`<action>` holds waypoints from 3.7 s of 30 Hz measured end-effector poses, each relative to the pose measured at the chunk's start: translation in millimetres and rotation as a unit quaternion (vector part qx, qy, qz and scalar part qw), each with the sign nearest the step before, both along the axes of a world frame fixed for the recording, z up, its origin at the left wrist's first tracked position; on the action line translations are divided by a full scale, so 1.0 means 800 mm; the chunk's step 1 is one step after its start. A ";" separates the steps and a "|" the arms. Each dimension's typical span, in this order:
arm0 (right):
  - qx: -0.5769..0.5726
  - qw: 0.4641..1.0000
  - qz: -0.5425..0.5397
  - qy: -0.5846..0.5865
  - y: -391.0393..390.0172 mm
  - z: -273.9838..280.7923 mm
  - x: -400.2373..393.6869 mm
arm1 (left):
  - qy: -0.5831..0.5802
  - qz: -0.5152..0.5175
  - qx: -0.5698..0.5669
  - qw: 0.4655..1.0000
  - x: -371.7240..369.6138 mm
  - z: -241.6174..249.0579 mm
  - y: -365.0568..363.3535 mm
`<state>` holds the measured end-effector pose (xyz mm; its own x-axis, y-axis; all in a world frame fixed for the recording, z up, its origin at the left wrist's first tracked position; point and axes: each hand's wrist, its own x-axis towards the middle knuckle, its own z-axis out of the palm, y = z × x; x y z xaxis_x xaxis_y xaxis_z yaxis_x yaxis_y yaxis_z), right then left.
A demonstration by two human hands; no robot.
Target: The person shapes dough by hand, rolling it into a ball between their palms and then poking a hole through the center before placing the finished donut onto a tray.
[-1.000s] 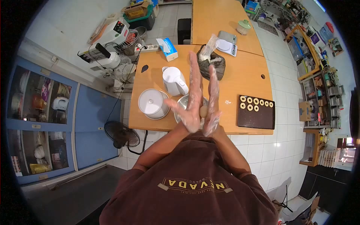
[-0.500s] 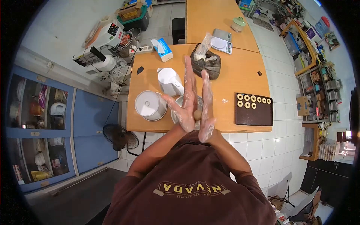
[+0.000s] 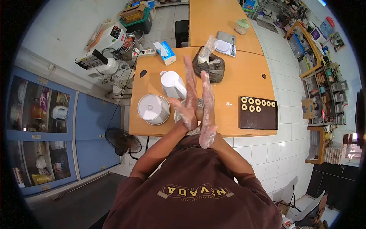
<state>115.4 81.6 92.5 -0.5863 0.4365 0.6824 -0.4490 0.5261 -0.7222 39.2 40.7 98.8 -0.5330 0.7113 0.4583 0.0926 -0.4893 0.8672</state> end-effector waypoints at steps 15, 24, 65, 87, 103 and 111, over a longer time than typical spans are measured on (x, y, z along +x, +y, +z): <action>-0.067 0.997 0.043 -0.003 -0.013 0.035 0.015 | 0.024 -0.001 -0.043 0.999 0.006 -0.013 -0.009; 0.022 0.999 0.016 -0.046 -0.005 0.003 0.008 | -0.215 -0.257 0.315 0.888 -0.005 -0.038 -0.002; -0.076 0.987 0.022 -0.140 -0.050 -0.068 0.000 | -0.305 -0.054 -0.005 0.951 0.004 -0.039 -0.051; 0.124 0.917 -0.147 -0.351 -0.057 -0.105 -0.081 | -0.639 -0.291 0.088 0.707 -0.091 -0.129 -0.092; 0.159 0.937 -0.085 -0.300 -0.133 -0.088 -0.127 | -0.547 -0.199 -0.009 0.813 -0.159 -0.110 -0.111; 0.101 0.939 -0.177 -0.277 -0.087 -0.084 -0.149 | -0.585 -0.261 -0.028 0.767 -0.144 -0.099 -0.132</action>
